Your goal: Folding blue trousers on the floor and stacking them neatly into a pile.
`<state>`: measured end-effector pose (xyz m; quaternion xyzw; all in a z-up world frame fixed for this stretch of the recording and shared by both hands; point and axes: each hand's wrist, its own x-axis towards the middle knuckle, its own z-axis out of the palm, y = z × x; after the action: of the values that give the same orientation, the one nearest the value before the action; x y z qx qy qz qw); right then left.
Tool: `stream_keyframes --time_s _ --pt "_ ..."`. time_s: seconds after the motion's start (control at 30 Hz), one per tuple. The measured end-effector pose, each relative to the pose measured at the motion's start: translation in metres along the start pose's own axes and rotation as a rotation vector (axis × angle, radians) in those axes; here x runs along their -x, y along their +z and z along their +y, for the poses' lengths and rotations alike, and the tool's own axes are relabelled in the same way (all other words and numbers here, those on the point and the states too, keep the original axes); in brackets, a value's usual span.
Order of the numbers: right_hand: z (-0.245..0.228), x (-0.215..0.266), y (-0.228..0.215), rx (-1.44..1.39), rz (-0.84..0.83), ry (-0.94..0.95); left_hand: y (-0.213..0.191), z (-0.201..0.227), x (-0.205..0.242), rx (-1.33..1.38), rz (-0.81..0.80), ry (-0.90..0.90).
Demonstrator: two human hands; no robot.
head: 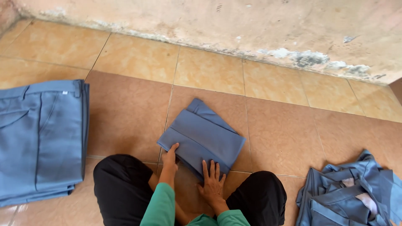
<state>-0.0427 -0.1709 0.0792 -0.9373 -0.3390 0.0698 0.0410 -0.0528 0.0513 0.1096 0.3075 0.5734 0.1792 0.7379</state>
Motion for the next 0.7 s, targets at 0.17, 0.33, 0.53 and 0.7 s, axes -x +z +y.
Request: stream_keyframes --time_s 0.17,0.33,0.53,0.7 --pt "-0.010 -0.001 -0.047 -0.225 0.203 -0.070 0.020 0.081 0.080 -0.197 -0.166 0.271" --pt "-0.012 0.001 -0.149 -1.218 0.163 -0.002 0.098 0.157 0.096 -0.344 -0.270 1.003" --pt "0.005 -0.018 -0.167 -1.893 0.114 0.337 0.185 0.154 0.107 -0.686 -0.520 0.931" --pt "0.067 -0.023 -0.064 -1.631 0.025 0.757 0.129 0.090 0.032 -0.850 -0.588 0.720"
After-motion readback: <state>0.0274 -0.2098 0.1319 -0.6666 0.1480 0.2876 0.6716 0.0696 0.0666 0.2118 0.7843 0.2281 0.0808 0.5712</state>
